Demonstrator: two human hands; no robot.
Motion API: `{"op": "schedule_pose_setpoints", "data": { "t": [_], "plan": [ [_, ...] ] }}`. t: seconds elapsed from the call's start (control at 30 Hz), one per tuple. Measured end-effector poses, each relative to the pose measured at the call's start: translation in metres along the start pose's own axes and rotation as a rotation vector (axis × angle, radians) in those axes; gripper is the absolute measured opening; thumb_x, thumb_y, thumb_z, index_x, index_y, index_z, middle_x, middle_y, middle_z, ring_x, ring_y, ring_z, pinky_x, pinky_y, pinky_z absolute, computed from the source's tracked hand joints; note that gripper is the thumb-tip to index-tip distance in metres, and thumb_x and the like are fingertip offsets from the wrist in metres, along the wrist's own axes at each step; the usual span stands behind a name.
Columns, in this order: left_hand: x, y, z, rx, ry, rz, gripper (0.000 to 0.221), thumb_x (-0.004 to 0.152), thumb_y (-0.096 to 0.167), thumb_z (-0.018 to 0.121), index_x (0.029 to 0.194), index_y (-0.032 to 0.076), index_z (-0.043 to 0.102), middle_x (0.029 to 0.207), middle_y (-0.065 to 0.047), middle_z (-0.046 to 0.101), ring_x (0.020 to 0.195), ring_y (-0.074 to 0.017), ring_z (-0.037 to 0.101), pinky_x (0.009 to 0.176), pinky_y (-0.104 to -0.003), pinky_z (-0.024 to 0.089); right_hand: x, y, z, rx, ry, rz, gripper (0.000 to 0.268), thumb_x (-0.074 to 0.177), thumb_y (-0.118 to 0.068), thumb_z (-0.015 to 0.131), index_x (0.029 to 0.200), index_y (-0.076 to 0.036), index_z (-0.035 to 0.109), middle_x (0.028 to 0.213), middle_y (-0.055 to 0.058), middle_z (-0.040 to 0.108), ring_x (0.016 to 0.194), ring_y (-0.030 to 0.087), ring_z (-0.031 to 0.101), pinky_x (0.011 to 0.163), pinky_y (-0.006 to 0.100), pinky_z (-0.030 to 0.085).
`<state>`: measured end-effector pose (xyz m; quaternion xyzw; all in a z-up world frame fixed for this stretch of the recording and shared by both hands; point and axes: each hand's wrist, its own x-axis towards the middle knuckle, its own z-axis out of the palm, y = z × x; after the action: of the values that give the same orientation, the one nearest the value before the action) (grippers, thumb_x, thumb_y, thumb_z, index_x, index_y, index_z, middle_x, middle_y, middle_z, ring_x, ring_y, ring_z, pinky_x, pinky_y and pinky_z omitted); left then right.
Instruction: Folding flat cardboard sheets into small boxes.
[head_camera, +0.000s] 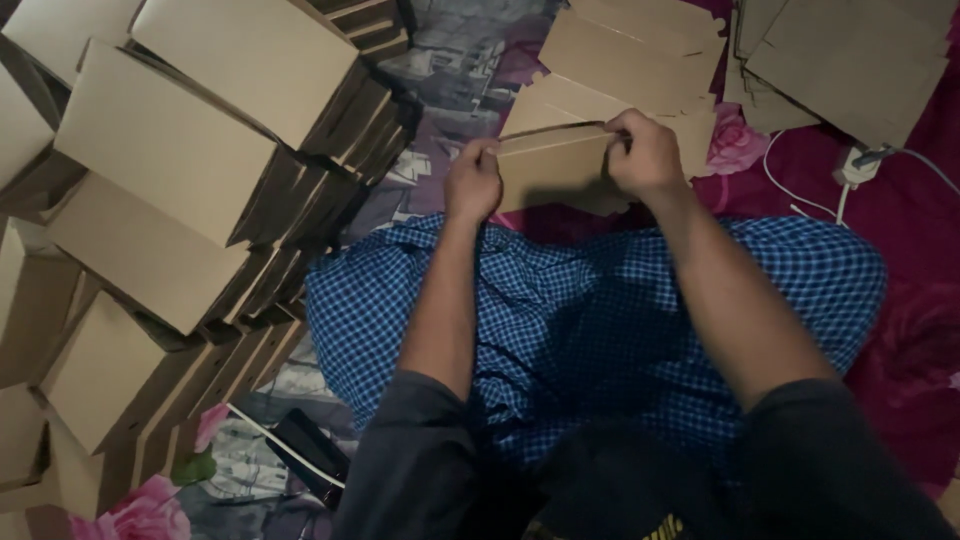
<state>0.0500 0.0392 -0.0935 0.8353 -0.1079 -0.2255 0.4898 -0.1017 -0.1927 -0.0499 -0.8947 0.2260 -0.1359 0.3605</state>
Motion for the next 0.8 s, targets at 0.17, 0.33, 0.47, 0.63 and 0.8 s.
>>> {"op": "schedule_pose_setpoints", "data": {
  "t": [0.17, 0.33, 0.47, 0.63, 0.8],
  "plan": [
    [0.004, -0.008, 0.003, 0.140, -0.028, 0.071, 0.032, 0.102, 0.038, 0.051, 0.117, 0.021, 0.074, 0.114, -0.022, 0.073, 0.121, -0.0432, 0.063, 0.105, -0.054, 0.050, 0.007, 0.012, 0.002, -0.141, -0.078, -0.019, 0.028, 0.095, -0.006, 0.061, 0.119, -0.011, 0.074, 0.106, 0.017, 0.073, 0.104, 0.038, 0.070, 0.087, 0.049, 0.058],
    [0.024, -0.050, 0.021, 0.141, 0.143, 0.162, 0.022, 0.096, 0.037, 0.061, 0.106, 0.025, 0.076, 0.104, -0.011, 0.078, 0.106, -0.0332, 0.071, 0.095, -0.043, 0.053, 0.005, 0.011, 0.005, 0.009, -0.001, -0.005, 0.025, 0.096, -0.005, 0.055, 0.115, -0.011, 0.071, 0.102, 0.012, 0.075, 0.097, 0.031, 0.073, 0.084, 0.041, 0.058],
    [0.031, -0.056, 0.021, -0.124, 0.203, 0.164, 0.039, 0.088, 0.026, 0.073, 0.124, 0.019, 0.061, 0.113, -0.006, 0.073, 0.099, -0.0210, 0.070, 0.093, -0.031, 0.053, 0.015, 0.048, 0.029, 0.277, 0.034, 0.053, 0.026, 0.093, -0.004, 0.046, 0.100, -0.006, 0.071, 0.090, 0.006, 0.073, 0.081, 0.015, 0.074, 0.069, 0.021, 0.053],
    [0.030, -0.053, 0.019, -0.187, 0.062, 0.018, 0.044, 0.089, 0.048, 0.068, 0.119, 0.017, 0.078, 0.118, -0.003, 0.077, 0.112, -0.0175, 0.069, 0.095, -0.032, 0.053, 0.018, 0.078, 0.042, 0.384, 0.051, 0.051, 0.005, 0.090, -0.005, 0.071, 0.095, -0.007, 0.070, 0.089, 0.005, 0.071, 0.085, 0.017, 0.073, 0.067, 0.026, 0.055],
    [0.025, -0.046, 0.012, -0.312, 0.079, -0.044, 0.031, 0.087, 0.044, 0.073, 0.105, 0.020, 0.080, 0.103, 0.002, 0.079, 0.100, -0.0115, 0.069, 0.086, -0.027, 0.054, 0.009, 0.037, 0.018, 0.443, -0.092, 0.199, 0.020, 0.098, -0.013, 0.077, 0.097, -0.018, 0.057, 0.076, -0.004, 0.048, 0.072, 0.011, 0.048, 0.065, 0.031, 0.041]
  ]
}}
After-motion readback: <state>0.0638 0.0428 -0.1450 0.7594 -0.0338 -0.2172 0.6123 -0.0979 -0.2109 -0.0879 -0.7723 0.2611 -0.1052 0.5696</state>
